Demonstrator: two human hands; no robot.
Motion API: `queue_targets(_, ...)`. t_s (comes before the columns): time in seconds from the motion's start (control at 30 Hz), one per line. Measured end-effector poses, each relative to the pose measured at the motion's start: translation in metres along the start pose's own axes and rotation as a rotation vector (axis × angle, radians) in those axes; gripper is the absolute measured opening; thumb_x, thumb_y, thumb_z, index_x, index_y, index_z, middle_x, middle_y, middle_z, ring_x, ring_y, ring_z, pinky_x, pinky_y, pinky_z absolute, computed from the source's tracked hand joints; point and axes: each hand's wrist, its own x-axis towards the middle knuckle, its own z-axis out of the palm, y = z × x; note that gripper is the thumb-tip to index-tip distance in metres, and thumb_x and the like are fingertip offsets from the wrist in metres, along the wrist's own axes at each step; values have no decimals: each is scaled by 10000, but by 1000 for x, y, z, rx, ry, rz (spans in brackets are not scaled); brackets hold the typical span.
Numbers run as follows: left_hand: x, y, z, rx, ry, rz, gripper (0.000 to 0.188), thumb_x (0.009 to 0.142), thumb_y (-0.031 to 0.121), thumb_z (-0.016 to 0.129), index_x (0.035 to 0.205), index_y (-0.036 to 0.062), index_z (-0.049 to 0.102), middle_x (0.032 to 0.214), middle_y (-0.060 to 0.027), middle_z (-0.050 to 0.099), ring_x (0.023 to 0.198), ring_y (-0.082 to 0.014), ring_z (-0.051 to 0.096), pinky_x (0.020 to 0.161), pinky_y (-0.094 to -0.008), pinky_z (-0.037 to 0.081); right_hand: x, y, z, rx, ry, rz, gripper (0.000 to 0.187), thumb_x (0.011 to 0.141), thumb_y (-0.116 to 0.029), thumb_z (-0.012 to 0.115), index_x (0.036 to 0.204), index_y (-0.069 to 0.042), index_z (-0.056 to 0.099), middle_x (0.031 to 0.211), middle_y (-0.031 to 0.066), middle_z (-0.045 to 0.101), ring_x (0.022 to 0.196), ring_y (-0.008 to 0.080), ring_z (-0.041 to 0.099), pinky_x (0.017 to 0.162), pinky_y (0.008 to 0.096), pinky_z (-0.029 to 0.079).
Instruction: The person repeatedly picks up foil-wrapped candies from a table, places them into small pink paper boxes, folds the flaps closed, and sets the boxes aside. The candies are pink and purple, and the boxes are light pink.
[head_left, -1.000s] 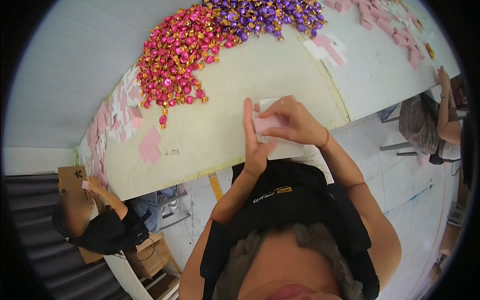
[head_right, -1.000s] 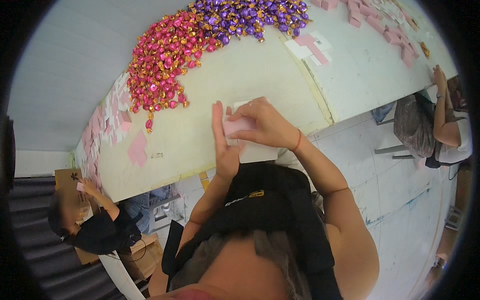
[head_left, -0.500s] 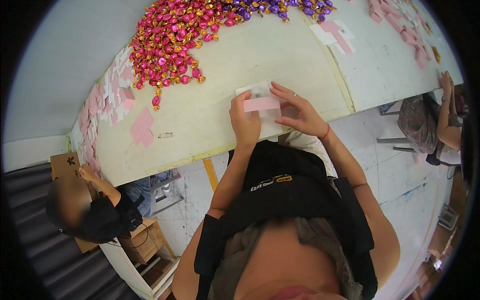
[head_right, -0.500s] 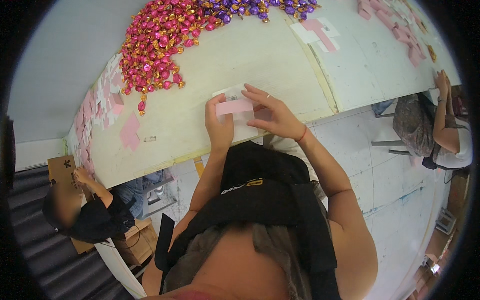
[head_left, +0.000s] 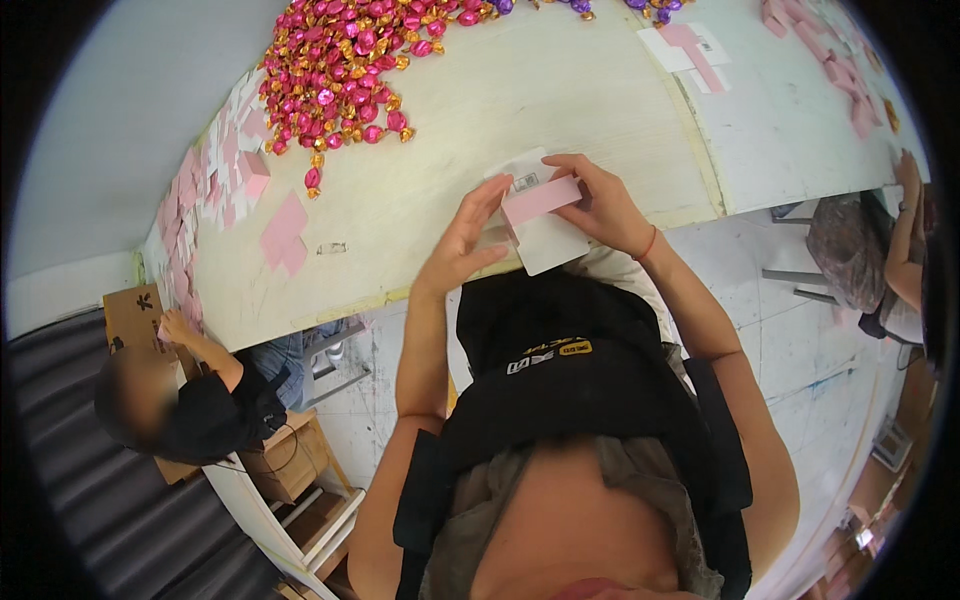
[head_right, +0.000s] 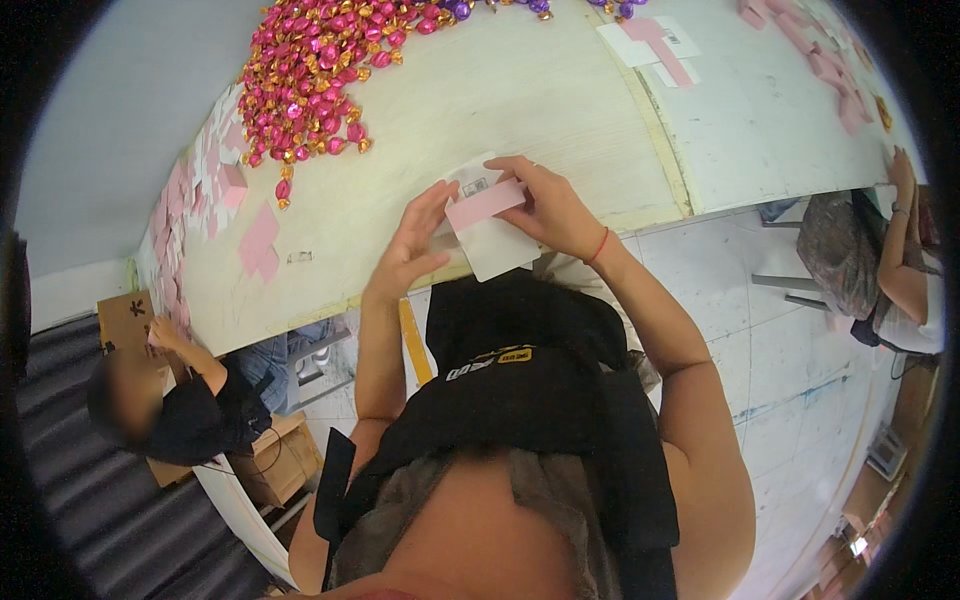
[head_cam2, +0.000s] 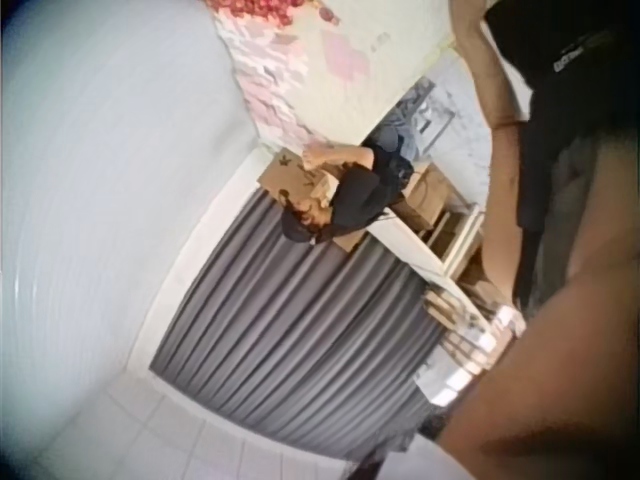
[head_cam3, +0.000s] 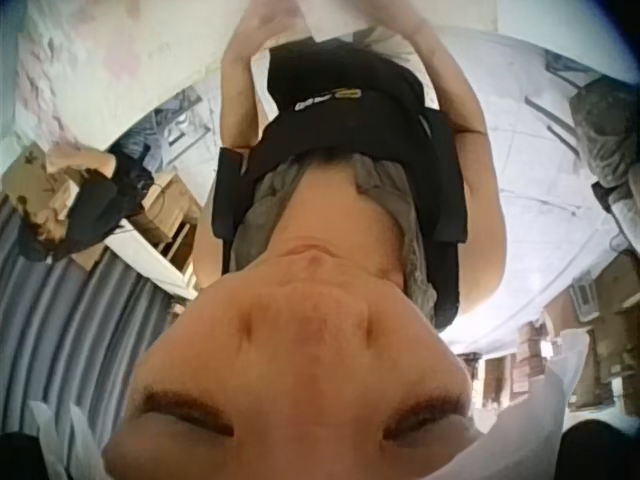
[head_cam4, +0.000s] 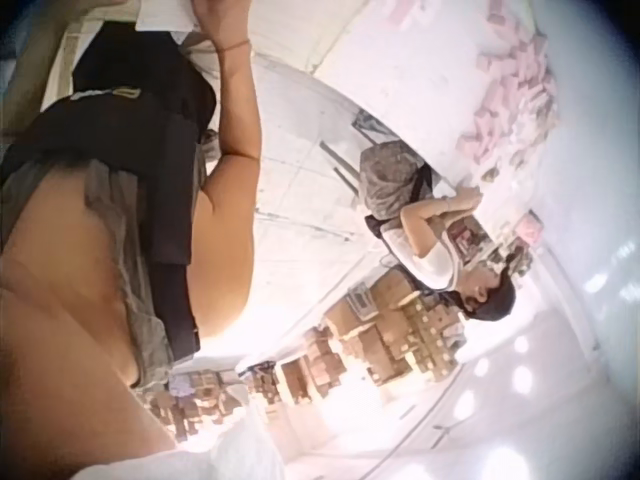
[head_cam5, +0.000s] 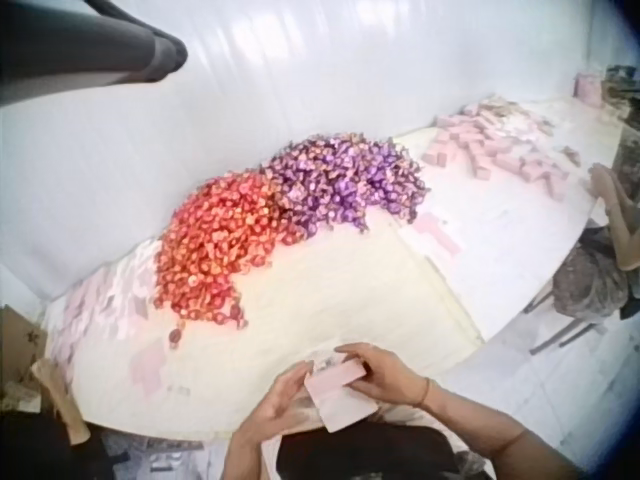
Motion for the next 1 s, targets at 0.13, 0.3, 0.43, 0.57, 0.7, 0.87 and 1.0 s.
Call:
queue_targets(0.13,3,3,14,384,93,73,535,827,-13,712,1336,45,556,1476,-125,482,1359,-263,454,1104,-393,384,-2,1,0,-40,-21,21,559,800,15,747,1307,-94,538,1065,100,638,923,205,649,766,311,544)
queue_targets(0.3,8,-17,34,444,357,165,363,833,-41,704,1185,25,644,1349,-142,597,1205,-254,601,972,-339,498,-11,-1,-7,-253,-35,-389,594,755,23,769,1292,-99,545,1287,156,575,1046,292,635,766,337,560)
queue_targets(0.43,8,-25,34,335,474,160,239,847,-26,700,1075,27,655,1275,-130,625,1172,-249,627,870,-306,547,-18,3,-17,-346,-100,-529,483,744,15,777,1176,-92,589,1332,162,547,1032,314,641,726,341,570)
queue_targets(0.57,5,-28,43,251,559,325,116,838,-21,711,929,24,655,1232,-108,594,1196,-267,624,822,-306,576,-8,5,-15,-382,-112,-459,199,822,-28,704,983,-88,604,1260,130,565,842,273,664,676,354,573)
queue_targets(0.7,-10,-18,31,782,323,410,99,811,-13,725,868,44,668,1238,-116,560,1270,-325,568,825,-313,598,-12,15,-17,-448,-151,-557,185,775,-6,710,879,-78,574,1221,123,574,797,255,668,650,341,571)
queue_targets(0.87,-24,-6,21,923,99,399,229,744,48,789,944,57,678,1315,-125,544,1321,-371,508,879,-372,587,-8,9,-28,-451,-262,-607,312,687,34,727,979,-65,682,1300,145,548,1038,295,642,710,330,587)
queue_targets(1.0,-26,10,26,899,26,347,415,707,111,835,1073,75,645,1365,-134,532,1345,-384,478,966,-408,539,-10,-9,-39,-411,-403,-524,463,654,-77,763,1110,-55,687,1404,126,494,1217,355,558,940,402,540)
